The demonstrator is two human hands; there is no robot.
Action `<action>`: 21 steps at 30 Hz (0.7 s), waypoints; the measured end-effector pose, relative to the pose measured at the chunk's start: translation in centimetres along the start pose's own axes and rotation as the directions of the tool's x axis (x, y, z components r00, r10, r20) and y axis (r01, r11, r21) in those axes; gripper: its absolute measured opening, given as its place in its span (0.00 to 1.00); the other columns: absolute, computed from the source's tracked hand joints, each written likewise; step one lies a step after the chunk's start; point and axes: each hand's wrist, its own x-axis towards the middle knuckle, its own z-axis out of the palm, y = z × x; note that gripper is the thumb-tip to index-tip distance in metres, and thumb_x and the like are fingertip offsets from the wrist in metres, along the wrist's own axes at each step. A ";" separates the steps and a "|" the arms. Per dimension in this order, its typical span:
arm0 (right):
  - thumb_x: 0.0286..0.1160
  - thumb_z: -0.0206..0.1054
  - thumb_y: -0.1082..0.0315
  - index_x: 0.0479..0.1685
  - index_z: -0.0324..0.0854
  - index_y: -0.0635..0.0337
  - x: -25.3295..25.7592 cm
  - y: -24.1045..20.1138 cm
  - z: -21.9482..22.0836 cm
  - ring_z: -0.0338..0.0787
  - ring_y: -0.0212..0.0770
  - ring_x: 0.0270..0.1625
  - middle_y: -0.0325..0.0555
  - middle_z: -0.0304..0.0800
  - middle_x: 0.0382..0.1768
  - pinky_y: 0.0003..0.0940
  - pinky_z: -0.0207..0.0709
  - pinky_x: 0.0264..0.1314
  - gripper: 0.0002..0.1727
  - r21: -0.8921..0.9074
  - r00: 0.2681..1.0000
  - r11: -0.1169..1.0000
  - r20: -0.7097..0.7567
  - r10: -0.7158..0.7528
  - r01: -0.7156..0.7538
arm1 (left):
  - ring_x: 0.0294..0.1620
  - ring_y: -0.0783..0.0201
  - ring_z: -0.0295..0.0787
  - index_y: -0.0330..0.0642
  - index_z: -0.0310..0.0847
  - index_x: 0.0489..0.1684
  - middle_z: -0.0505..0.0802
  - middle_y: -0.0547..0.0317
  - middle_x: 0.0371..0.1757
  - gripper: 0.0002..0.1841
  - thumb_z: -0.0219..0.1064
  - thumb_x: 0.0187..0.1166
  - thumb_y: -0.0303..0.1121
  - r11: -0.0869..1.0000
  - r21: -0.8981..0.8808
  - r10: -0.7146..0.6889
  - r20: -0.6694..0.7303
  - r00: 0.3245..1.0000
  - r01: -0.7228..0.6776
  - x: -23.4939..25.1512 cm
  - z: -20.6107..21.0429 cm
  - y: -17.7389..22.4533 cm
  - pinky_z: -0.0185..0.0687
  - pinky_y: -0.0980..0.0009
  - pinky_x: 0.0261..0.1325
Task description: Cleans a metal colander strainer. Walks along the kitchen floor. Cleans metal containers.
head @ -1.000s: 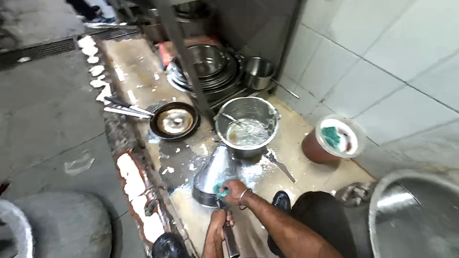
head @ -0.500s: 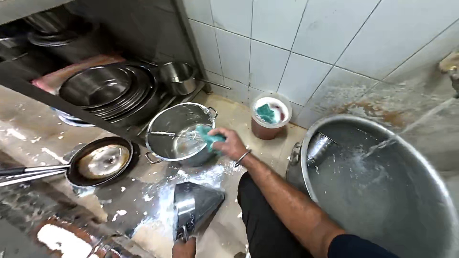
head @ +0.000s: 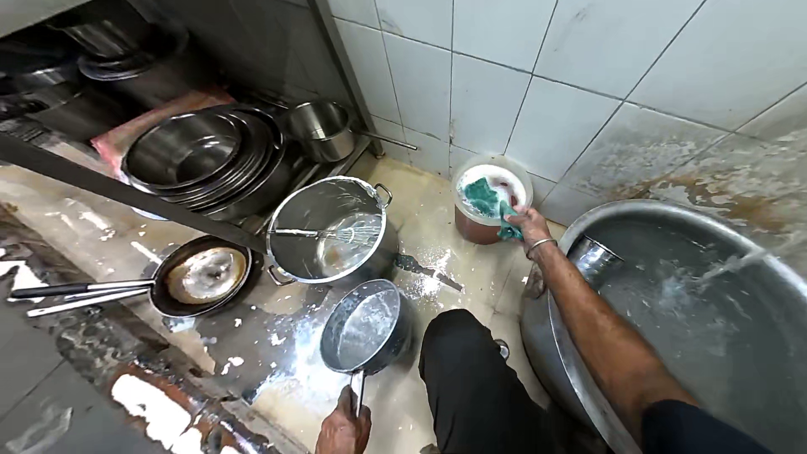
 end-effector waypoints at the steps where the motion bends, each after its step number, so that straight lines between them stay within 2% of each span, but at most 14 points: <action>1: 0.72 0.76 0.69 0.77 0.72 0.62 1.7 -0.5 0.5 0.90 0.53 0.55 0.61 0.87 0.61 0.53 0.86 0.57 0.32 -0.088 0.998 0.994 0.002 -0.064 0.064 | 0.51 0.35 0.94 0.39 0.80 0.72 0.95 0.36 0.48 0.24 0.66 0.76 0.36 1.000 0.010 0.009 0.002 1.000 -0.009 0.0 -0.1 0.1 0.85 0.35 0.53; 3: 0.69 0.78 0.69 0.79 0.71 0.65 5.4 -1.6 1.3 0.88 0.58 0.65 0.65 0.85 0.66 0.58 0.82 0.68 0.36 -0.264 0.985 0.950 0.033 -0.166 0.169 | 0.52 0.36 0.94 0.43 0.77 0.78 0.95 0.37 0.50 0.28 0.67 0.76 0.36 1.000 0.026 0.005 0.006 1.000 -0.005 0.2 -0.4 0.7 0.85 0.35 0.54; 5: 0.70 0.78 0.66 0.80 0.71 0.65 8.7 -2.6 1.7 0.85 0.64 0.69 0.68 0.83 0.69 0.62 0.77 0.73 0.36 -0.488 0.974 0.843 0.109 -0.200 0.227 | 0.55 0.38 0.94 0.48 0.74 0.84 0.95 0.39 0.53 0.30 0.67 0.77 0.38 0.998 0.047 -0.033 0.036 0.999 0.032 0.1 -1.0 1.4 0.85 0.37 0.58; 7: 0.73 0.76 0.65 0.80 0.71 0.64 11.7 -2.5 2.1 0.84 0.71 0.70 0.73 0.83 0.68 0.70 0.74 0.72 0.35 -0.708 0.964 0.654 0.198 -0.177 0.266 | 0.58 0.40 0.93 0.52 0.73 0.85 0.95 0.41 0.56 0.31 0.66 0.78 0.40 0.996 0.062 -0.068 0.065 0.996 0.064 0.2 -1.4 1.6 0.85 0.39 0.61; 9: 0.72 0.76 0.66 0.81 0.73 0.61 13.9 -1.5 2.3 0.83 0.77 0.70 0.75 0.83 0.67 0.78 0.72 0.69 0.34 -0.851 0.957 0.440 0.264 -0.117 0.288 | 0.60 0.41 0.93 0.54 0.71 0.87 0.95 0.43 0.58 0.32 0.65 0.79 0.41 0.995 0.057 -0.086 0.081 0.993 0.081 0.4 -1.7 1.6 0.85 0.41 0.63; 11: 0.67 0.77 0.68 0.78 0.76 0.60 14.9 -0.5 2.9 0.83 0.80 0.68 0.77 0.84 0.66 0.83 0.72 0.63 0.34 -0.910 0.955 0.291 0.289 -0.065 0.295 | 0.59 0.43 0.93 0.54 0.71 0.87 0.95 0.45 0.58 0.32 0.64 0.79 0.42 0.994 0.059 -0.094 0.088 0.992 0.089 0.6 -1.8 1.6 0.85 0.43 0.63; 14: 0.67 0.78 0.66 0.73 0.76 0.71 16.4 1.0 4.4 0.78 0.83 0.71 0.83 0.77 0.69 0.83 0.73 0.62 0.33 -0.946 0.951 0.122 0.307 0.039 0.300 | 0.56 0.44 0.94 0.54 0.74 0.85 0.96 0.46 0.54 0.30 0.64 0.79 0.42 0.994 0.059 -0.092 0.076 0.993 0.088 0.7 -1.6 1.4 0.86 0.43 0.60; 16: 0.72 0.76 0.62 0.61 0.81 0.77 16.9 1.7 5.4 0.80 0.80 0.71 0.83 0.80 0.66 0.79 0.74 0.64 0.26 -0.950 0.941 0.015 0.313 0.132 0.313 | 0.55 0.44 0.94 0.55 0.76 0.84 0.96 0.47 0.53 0.30 0.64 0.78 0.43 0.994 0.066 -0.088 0.062 0.994 0.084 0.6 -1.5 1.1 0.86 0.43 0.59; 17: 0.77 0.73 0.60 0.59 0.82 0.78 17.0 1.7 5.8 0.79 0.79 0.73 0.82 0.80 0.67 0.77 0.73 0.68 0.25 -0.946 0.932 -0.035 0.311 0.186 0.322 | 0.55 0.44 0.95 0.54 0.76 0.83 0.97 0.47 0.53 0.30 0.64 0.77 0.43 0.995 0.069 -0.079 0.053 0.995 0.075 0.6 -1.4 1.1 0.86 0.43 0.59; 19: 0.80 0.70 0.61 0.61 0.81 0.80 17.3 1.2 5.9 0.76 0.79 0.76 0.82 0.79 0.69 0.75 0.69 0.74 0.25 -0.924 0.901 -0.098 0.332 0.278 0.370 | 0.55 0.45 0.95 0.55 0.75 0.84 0.96 0.47 0.54 0.30 0.64 0.77 0.43 0.995 0.072 -0.068 0.063 0.996 0.063 0.7 -1.3 1.3 0.86 0.43 0.59; 21: 0.80 0.70 0.61 0.53 0.84 0.78 17.6 0.7 5.2 0.84 0.76 0.67 0.78 0.86 0.59 0.75 0.71 0.69 0.21 -0.911 0.880 -0.033 0.388 0.272 0.412 | 0.56 0.46 0.94 0.57 0.74 0.85 0.96 0.49 0.57 0.31 0.63 0.78 0.44 0.995 0.084 -0.060 0.086 0.994 0.053 0.8 -1.7 1.7 0.86 0.44 0.59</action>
